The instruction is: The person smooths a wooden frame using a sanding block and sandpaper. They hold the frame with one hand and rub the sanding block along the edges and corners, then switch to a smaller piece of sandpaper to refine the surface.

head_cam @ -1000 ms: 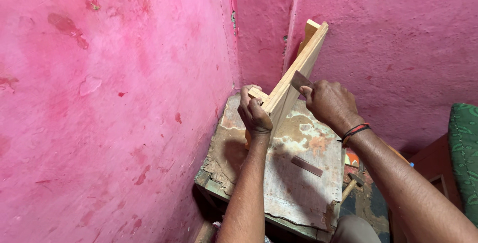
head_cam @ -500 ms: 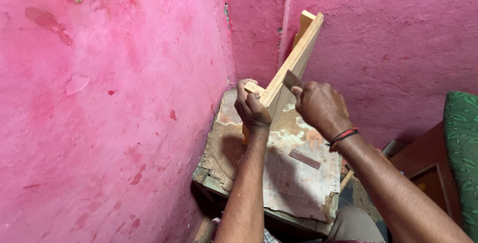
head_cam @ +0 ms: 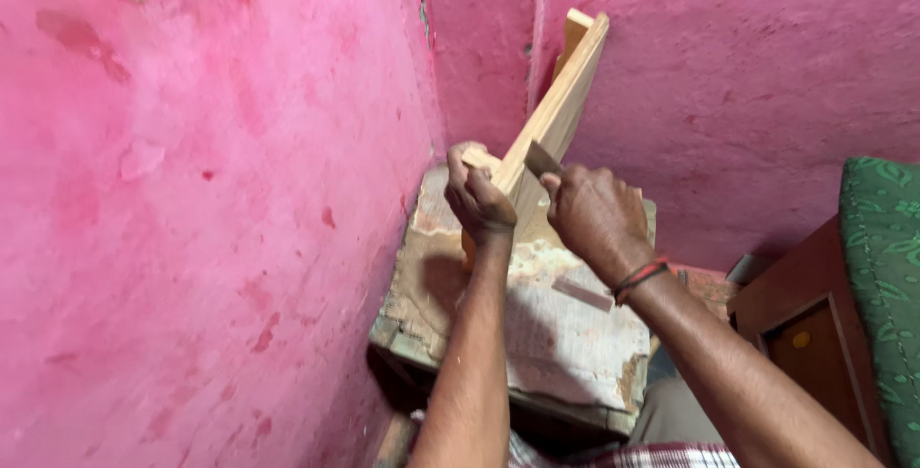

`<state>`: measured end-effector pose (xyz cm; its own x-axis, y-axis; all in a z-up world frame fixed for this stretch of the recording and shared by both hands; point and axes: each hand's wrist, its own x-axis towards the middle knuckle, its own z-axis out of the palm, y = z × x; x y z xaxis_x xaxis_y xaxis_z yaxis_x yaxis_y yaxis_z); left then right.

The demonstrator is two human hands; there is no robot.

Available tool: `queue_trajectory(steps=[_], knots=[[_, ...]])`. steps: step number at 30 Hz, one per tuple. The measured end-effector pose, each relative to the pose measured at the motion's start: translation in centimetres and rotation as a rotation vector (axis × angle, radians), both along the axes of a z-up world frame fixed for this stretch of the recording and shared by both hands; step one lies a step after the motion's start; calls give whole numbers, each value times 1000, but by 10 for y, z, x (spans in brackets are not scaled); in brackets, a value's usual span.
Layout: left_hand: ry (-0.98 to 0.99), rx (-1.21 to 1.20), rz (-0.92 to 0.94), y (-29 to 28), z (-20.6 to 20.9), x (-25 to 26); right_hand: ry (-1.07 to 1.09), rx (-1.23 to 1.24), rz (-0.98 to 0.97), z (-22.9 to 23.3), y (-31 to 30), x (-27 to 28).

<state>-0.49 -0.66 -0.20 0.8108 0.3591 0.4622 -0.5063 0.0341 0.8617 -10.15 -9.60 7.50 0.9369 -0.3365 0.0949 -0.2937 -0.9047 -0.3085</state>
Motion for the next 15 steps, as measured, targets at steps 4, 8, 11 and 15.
queue_trajectory(steps=[4, 8, 11, 15], knots=[[-12, 38, 33, 0, -3, -3, -185, -95, 64, -4, 8, -18], [-18, 29, 23, 0, 1, 0, -161, -117, 63, -4, 18, -23], [-23, 15, 19, 0, 0, -2, -144, -130, 65, -2, 22, -30], [-13, 31, 34, 1, 2, 0, 18, -92, 38, 1, 29, -31]])
